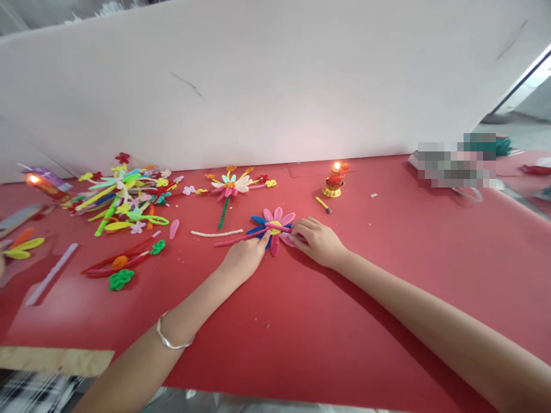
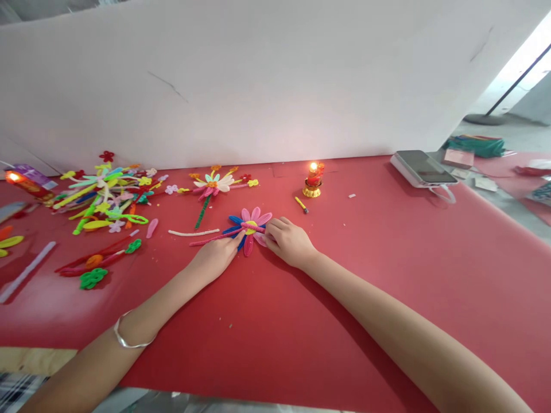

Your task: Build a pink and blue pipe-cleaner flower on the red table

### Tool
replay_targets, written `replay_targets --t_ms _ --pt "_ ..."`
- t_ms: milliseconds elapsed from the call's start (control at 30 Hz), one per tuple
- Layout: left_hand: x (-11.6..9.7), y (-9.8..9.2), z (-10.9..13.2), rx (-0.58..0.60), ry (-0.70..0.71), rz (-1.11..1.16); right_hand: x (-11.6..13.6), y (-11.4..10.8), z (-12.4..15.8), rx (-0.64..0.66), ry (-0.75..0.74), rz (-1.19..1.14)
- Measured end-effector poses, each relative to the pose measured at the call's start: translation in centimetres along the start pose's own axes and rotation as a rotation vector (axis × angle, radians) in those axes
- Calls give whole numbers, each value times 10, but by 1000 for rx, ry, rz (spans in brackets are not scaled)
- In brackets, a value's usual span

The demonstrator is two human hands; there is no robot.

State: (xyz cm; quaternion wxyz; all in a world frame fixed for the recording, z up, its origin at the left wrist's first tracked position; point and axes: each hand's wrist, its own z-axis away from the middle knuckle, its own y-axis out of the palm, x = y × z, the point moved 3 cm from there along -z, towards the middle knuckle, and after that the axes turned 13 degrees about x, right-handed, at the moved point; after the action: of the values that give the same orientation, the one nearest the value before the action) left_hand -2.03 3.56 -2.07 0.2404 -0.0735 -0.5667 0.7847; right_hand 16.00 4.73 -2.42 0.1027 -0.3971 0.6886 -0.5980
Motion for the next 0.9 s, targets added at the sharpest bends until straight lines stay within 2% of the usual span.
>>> replay_targets --t_ms 400,900 --pt "-1 -8 2 3 -6 12 -2 2 0 -10 7 5" --pt "-7 -14 2 76 -51 -19 0 0 0 -4 23 2"
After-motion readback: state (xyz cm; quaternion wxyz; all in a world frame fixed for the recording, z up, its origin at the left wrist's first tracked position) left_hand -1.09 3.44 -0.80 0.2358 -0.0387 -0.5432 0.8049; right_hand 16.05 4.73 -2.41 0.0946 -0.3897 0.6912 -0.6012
